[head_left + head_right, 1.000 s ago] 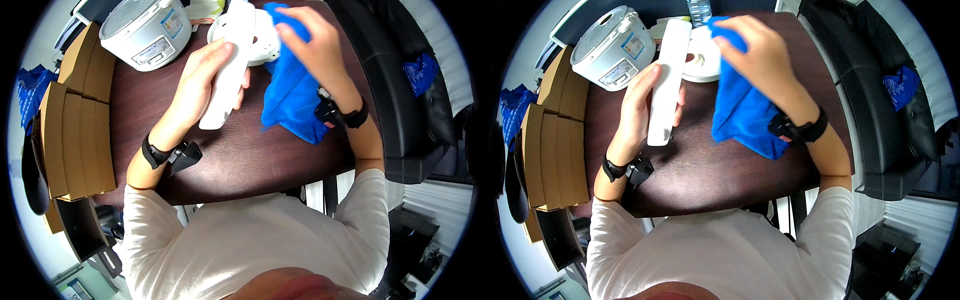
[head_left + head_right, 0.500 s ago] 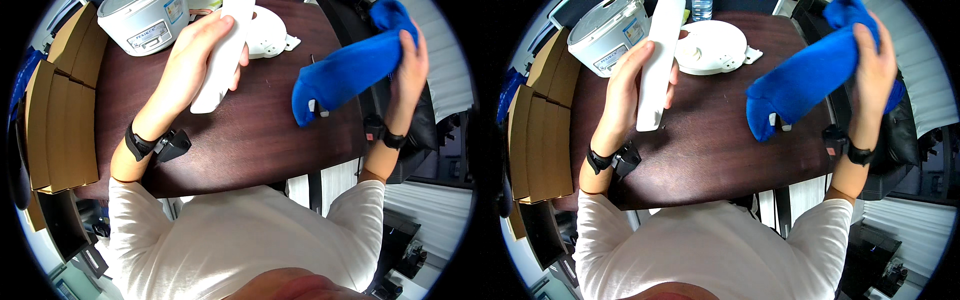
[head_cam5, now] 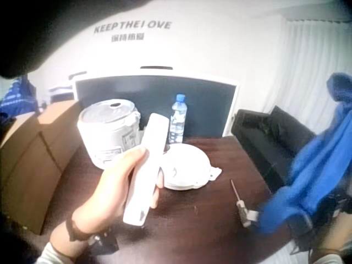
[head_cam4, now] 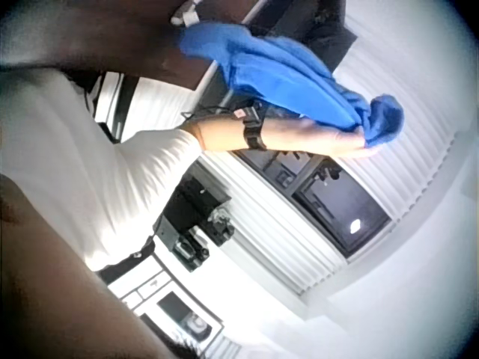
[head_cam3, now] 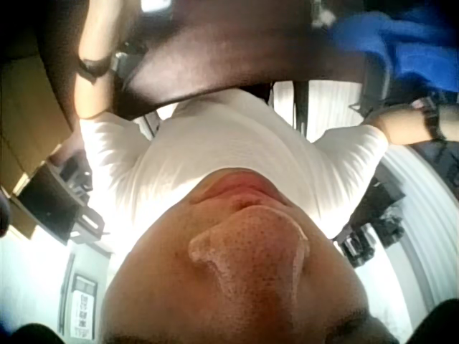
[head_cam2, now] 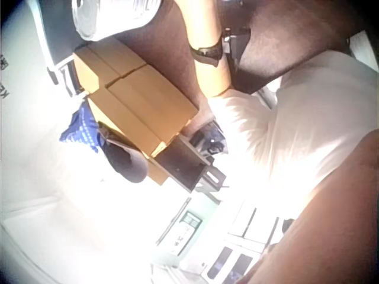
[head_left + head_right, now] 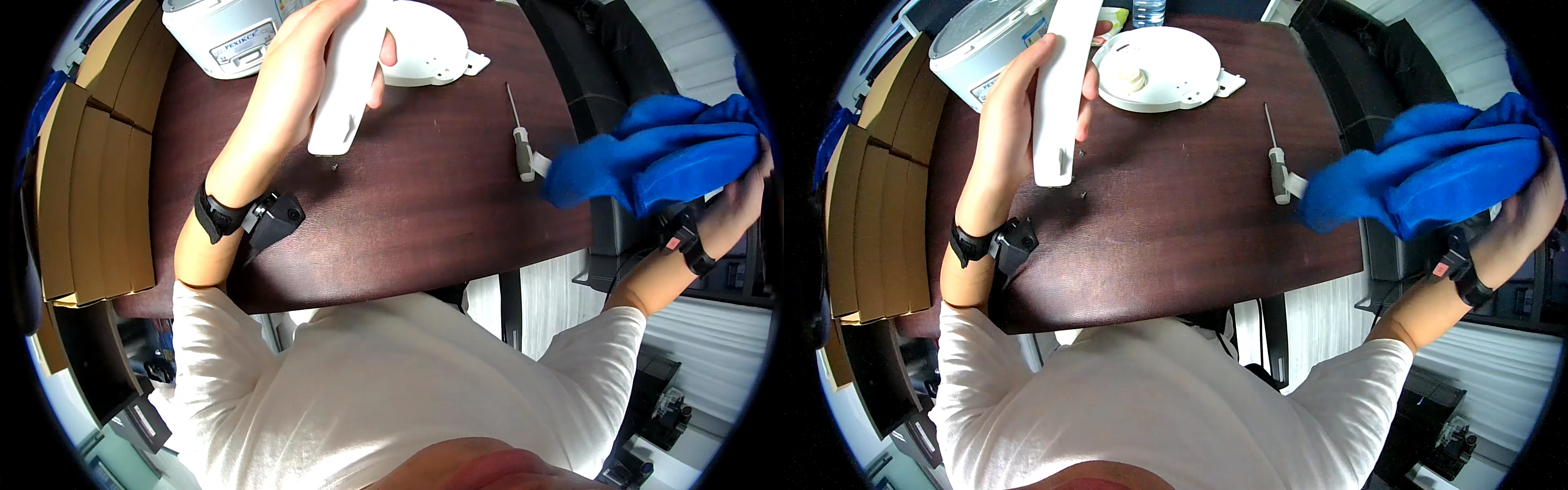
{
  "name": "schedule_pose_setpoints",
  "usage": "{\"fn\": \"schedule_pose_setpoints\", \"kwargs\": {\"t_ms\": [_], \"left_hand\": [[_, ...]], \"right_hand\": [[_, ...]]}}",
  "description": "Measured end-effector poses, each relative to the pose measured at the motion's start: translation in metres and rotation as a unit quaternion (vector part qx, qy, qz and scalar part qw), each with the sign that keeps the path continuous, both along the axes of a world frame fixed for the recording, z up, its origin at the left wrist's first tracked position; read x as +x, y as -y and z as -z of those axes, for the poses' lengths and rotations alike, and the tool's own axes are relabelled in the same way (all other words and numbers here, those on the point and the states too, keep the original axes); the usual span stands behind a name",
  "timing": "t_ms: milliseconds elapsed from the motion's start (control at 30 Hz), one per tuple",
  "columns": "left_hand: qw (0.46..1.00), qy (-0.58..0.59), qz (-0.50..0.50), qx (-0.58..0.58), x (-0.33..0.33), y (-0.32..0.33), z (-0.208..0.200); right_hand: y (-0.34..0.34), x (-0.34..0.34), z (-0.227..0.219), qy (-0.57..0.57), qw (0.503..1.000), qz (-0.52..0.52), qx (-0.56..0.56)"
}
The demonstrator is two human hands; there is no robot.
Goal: The person uses a screwdriver to remove screws from a white plastic appliance part, then wipes the part with a blue cloth. The task involves disassembly and cleaning of a small household appliance component.
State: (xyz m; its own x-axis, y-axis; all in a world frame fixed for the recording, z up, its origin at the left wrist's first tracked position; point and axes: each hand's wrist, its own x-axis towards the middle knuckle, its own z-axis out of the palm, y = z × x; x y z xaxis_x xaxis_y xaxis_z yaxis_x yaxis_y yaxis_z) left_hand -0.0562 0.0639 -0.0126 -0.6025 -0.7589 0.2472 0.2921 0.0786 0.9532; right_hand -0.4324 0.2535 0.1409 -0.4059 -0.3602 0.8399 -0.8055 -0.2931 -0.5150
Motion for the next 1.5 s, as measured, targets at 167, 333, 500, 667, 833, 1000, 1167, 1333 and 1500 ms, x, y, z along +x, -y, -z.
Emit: {"fn": "schedule_pose_setpoints", "kwargs": {"t_ms": [167, 333, 500, 667, 833, 1000, 1167, 1333, 1500], "left_hand": [[0.995, -0.019, 0.071, 0.074, -0.007, 0.006, 0.016], [0.965, -0.035, 0.138, 0.220, -0.016, 0.000, 0.043], [0.939, -0.014, 0.165, 0.302, -0.030, -0.002, 0.065], [0.936, 0.013, 0.154, 0.316, -0.033, 0.001, 0.079], [0.942, 0.058, 0.153, 0.294, -0.034, -0.012, 0.078], [0.940, 0.043, 0.156, 0.300, -0.027, -0.021, 0.090], [0.962, 0.048, 0.131, 0.236, -0.030, -0.023, 0.099], [0.974, 0.047, 0.127, 0.180, -0.039, -0.025, 0.084], [0.987, 0.118, 0.106, -0.028, -0.054, -0.026, 0.050]], "right_hand": [[0.022, -0.014, 0.048, -0.078, 0.992, 0.087, 0.048], [0.081, 0.058, 0.123, -0.102, 0.979, -0.070, 0.159], [0.119, 0.109, 0.194, -0.148, 0.955, -0.188, 0.174], [0.134, 0.139, 0.220, -0.108, 0.940, -0.263, 0.190], [0.144, 0.142, 0.231, -0.123, 0.931, -0.276, 0.206], [0.148, 0.139, 0.241, -0.121, 0.920, -0.291, 0.235], [0.150, 0.140, 0.241, -0.128, 0.924, -0.288, 0.218], [0.147, 0.131, 0.219, -0.139, 0.944, -0.238, 0.178], [0.133, 0.118, 0.184, -0.153, 0.965, -0.195, 0.086]]}}
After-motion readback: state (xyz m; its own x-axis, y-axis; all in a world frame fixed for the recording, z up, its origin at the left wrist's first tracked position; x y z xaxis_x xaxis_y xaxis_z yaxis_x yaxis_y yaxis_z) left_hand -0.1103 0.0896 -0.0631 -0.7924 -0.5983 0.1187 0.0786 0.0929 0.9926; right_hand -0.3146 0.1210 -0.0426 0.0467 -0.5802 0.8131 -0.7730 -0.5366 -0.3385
